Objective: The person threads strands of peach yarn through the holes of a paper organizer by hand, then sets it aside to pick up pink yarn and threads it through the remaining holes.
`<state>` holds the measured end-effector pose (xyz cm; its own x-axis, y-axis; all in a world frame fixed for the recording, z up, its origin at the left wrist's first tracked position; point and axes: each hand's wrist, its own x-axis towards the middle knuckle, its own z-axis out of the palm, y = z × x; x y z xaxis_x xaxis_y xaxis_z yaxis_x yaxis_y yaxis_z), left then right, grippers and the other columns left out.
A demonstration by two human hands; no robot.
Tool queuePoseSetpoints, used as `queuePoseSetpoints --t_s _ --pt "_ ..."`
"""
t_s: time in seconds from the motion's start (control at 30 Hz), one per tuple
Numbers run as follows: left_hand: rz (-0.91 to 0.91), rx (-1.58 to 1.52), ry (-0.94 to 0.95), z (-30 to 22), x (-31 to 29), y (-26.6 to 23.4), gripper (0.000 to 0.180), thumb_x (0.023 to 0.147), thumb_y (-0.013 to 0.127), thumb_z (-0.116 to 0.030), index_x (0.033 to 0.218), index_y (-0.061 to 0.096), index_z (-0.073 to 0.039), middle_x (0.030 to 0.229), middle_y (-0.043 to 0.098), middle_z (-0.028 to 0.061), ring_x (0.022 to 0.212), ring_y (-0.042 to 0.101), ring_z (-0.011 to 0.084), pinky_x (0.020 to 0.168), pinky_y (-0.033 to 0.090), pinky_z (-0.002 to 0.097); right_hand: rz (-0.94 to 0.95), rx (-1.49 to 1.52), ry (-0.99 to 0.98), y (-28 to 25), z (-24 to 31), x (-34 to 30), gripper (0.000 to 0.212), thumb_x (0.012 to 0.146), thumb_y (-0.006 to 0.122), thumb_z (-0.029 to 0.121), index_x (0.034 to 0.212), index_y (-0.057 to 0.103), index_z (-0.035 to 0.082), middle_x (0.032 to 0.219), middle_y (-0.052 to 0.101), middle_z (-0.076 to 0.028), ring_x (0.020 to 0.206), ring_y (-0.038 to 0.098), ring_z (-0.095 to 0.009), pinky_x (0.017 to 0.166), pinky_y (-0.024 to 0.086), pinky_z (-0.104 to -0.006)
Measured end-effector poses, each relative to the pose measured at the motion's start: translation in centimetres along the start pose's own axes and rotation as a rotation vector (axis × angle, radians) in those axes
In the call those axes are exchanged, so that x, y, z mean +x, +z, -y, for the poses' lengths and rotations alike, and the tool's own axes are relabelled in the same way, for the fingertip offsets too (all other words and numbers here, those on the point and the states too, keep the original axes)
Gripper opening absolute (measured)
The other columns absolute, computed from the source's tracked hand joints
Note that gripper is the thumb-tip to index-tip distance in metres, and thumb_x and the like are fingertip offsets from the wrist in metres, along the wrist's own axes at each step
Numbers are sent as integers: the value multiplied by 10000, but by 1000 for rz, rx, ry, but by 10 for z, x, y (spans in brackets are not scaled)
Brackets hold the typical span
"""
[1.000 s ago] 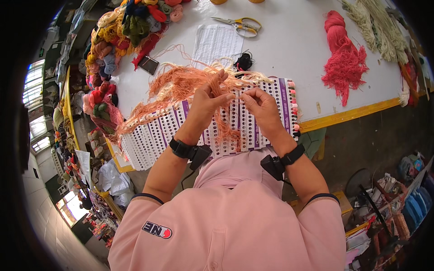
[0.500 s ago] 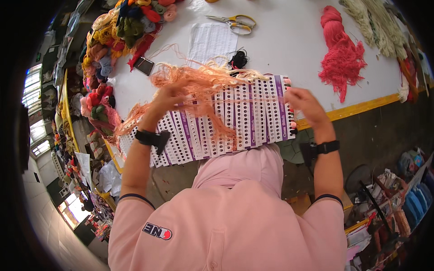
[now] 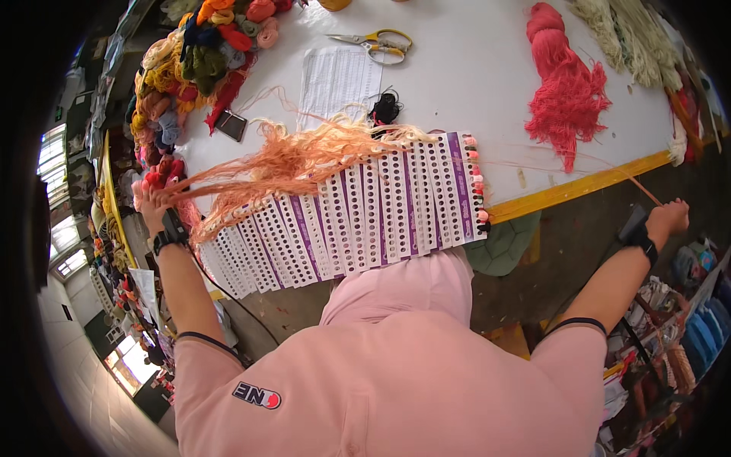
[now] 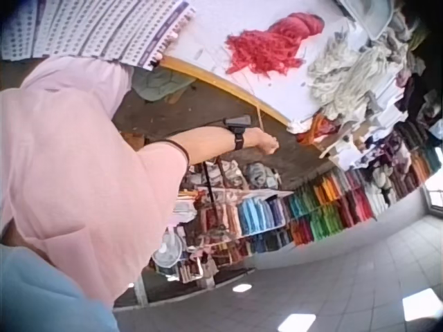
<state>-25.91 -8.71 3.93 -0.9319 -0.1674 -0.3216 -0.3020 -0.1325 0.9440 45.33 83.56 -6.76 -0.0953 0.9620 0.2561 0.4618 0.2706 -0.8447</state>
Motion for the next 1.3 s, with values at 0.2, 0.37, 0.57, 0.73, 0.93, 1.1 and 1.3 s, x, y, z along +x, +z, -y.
queuePoseSetpoints --t_s 0.2,0.37,0.57,0.73,0.93,1.1,1.3 --pt "703 -79 -628 178 -212 253 191 925 600 -233 1041 633 -84 631 391 -99 516 356 21 433 257 193 849 60 -529 182 80 -178 122 941 491 137 968 571 50 1038 567 -73 990 522 -126 827 449 -290" --pt "791 426 -777 263 -329 362 229 920 573 -181 1063 640 -15 894 695 24 437 312 -11 378 234 151 1375 160 53 268 163 -285 87 905 549 107 897 573 24 648 651 -47 591 621 -94 539 476 -266" --pt "687 879 -339 320 -312 376 114 829 562 -63 866 667 -39 773 647 34 450 375 61 400 291 239 1422 135 26 287 153 -290 91 896 572 119 899 607 35 644 662 -36 584 619 -92 565 475 -260" --pt "637 749 -438 317 -322 381 82 797 564 -38 786 642 -64 644 516 -20 490 399 81 439 313 257 1416 82 -19 292 138 -285 108 895 580 142 892 608 38 656 670 -47 588 634 -126 583 483 -289" --pt "827 932 -221 333 -313 380 48 782 597 -10 801 633 -35 695 569 -2 536 453 83 475 355 273 1437 78 -40 296 145 -291 131 890 578 165 892 583 34 691 665 -103 650 660 -234 643 498 -360" --pt "877 809 -113 343 -306 378 25 790 634 -37 784 627 -13 667 569 1 630 518 92 575 433 283 1328 -29 -357 299 148 -295 104 878 560 136 919 559 40 723 639 -148 702 638 -326 655 483 -415" --pt "883 873 134 337 -316 384 99 804 638 -59 836 643 35 679 594 13 618 495 78 580 427 283 1340 -15 -233 296 143 -291 117 888 522 159 935 555 56 778 639 -184 779 618 -399 697 469 -483"
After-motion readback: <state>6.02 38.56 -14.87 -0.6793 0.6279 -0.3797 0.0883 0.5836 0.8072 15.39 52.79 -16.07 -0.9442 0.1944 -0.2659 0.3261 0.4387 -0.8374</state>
